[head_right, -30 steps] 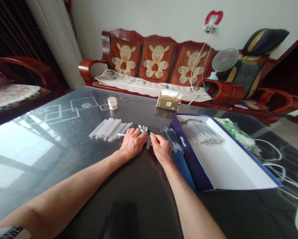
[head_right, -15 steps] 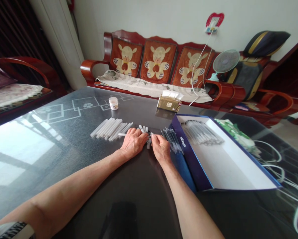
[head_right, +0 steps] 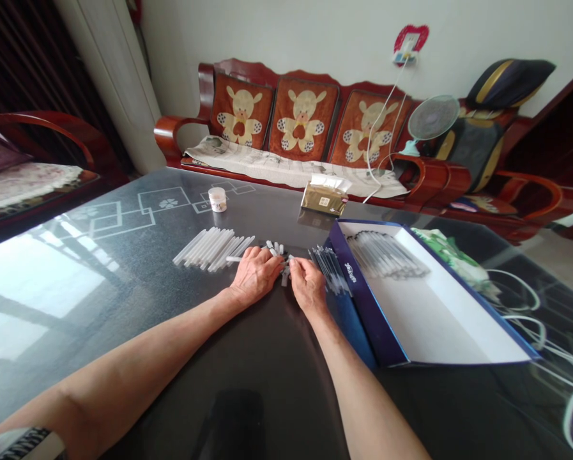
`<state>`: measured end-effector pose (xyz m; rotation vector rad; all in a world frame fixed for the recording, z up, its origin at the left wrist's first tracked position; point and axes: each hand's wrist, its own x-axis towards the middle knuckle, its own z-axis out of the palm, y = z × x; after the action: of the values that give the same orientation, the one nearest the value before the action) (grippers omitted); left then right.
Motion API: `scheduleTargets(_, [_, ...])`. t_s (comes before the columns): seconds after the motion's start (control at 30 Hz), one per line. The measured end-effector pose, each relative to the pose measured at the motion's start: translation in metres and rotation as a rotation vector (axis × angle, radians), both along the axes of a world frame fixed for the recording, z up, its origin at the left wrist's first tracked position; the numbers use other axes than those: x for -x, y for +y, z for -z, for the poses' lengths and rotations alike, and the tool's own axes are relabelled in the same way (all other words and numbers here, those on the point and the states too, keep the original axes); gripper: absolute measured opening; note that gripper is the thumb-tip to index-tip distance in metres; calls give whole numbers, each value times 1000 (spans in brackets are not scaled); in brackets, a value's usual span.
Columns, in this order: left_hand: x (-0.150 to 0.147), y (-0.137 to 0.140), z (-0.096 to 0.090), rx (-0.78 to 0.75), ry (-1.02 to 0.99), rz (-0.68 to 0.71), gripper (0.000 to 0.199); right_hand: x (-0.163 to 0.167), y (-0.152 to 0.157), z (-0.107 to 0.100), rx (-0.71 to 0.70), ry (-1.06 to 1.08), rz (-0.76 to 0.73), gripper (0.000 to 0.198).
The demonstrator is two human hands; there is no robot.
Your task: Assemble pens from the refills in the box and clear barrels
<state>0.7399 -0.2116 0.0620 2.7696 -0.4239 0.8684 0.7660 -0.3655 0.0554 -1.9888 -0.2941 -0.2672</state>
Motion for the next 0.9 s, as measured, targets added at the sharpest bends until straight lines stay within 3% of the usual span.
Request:
scheduleTargets(0.27, [0, 1, 1, -11, -6, -10, 34, -1, 0, 3, -52, -3, -100, 29])
scheduleTargets(0.37, [0, 1, 1, -10, -4, -4, 33, 1, 1, -2, -61, 12, -60, 36])
scheduleTargets(0.57, [0, 0, 0, -4, 4, -6, 34, -1, 0, 2, 40, 5, -14, 30])
scheduleTargets(0.73, [1, 1, 0, -16, 26, -20, 35, -4, 0, 7, -33, 7, -77, 31])
scheduleTargets(0.9, [2, 0, -2, -27, 38, -30, 36, 0, 1, 0, -50, 38, -23, 42])
